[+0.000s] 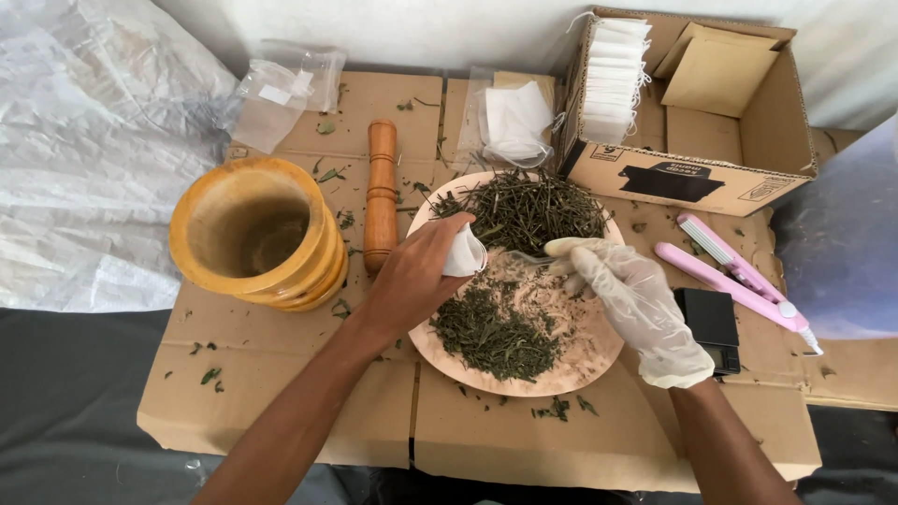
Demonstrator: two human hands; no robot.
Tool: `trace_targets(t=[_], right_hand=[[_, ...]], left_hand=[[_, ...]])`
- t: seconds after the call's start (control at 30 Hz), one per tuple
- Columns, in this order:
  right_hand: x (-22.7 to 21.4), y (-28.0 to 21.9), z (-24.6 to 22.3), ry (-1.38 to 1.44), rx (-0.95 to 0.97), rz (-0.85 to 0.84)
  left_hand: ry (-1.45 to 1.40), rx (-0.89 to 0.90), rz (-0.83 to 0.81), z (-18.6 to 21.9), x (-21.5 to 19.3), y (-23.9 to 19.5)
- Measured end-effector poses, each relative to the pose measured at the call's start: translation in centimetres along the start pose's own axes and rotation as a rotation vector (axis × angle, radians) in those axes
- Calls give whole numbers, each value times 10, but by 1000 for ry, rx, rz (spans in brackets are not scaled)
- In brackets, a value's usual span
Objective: Grinding dried tea leaves using a mortar and pestle and then filling individual tea bags with the ground material using a spoon.
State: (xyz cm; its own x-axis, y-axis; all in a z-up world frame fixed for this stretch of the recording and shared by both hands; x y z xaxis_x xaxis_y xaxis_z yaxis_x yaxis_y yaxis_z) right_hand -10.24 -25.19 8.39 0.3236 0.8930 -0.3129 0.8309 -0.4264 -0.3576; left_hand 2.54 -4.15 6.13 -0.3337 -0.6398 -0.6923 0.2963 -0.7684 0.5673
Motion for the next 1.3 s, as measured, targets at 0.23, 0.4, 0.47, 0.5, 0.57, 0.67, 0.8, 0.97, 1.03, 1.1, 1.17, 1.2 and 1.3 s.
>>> trace_targets(t=[0.23,0.4,0.47,0.5,0.57,0.67,0.8,0.97,1.03,1.1,1.17,1.2,1.3], right_hand=[[5,7,9,79,134,-98],[17,23,25,164,131,-238],[16,27,31,188,129,-238],[15,29,34,211,127,-238],[9,31,34,204,125,-234],[2,35,39,217,107,-195],[-10,37,43,282,46,-147],[-21,33,35,315,-40,-82],[-22,35,40,325,-69,-60],[-28,35,44,395,-145,39],[-33,39,47,448,-171,53],[-37,42,48,504,-192,68],[-40,37,46,536,-199,95]], left_hand=[[-7,-9,4,0,0,4],[22,30,-15,1,2,4],[24,23,-18,2,0,5],[26,17,-19,3,-1,5],[28,9,-28,4,-3,7],[31,-4,-37,9,-6,11],[-40,-49,-71,11,-6,13],[-34,-15,-94,9,-1,12],[-25,20,-84,9,2,8],[-29,5,-171,6,10,5],[-16,21,-162,2,13,4],[-6,35,-157,-1,15,3],[-5,66,-128,10,12,3]])
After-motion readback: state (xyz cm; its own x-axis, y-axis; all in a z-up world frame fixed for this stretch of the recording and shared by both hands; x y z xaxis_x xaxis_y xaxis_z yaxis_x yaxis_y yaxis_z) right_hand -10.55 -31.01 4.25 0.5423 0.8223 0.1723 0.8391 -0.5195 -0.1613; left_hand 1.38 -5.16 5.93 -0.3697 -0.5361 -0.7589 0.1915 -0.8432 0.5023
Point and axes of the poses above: each hand's wrist, its own y-axis towards the middle knuckle, its own x-axis out of the palm, z = x × y, the point moved 7 cm from there along y, towards the middle knuckle, and after that the axes turned 15 degrees about x, right-handed, at the moved point
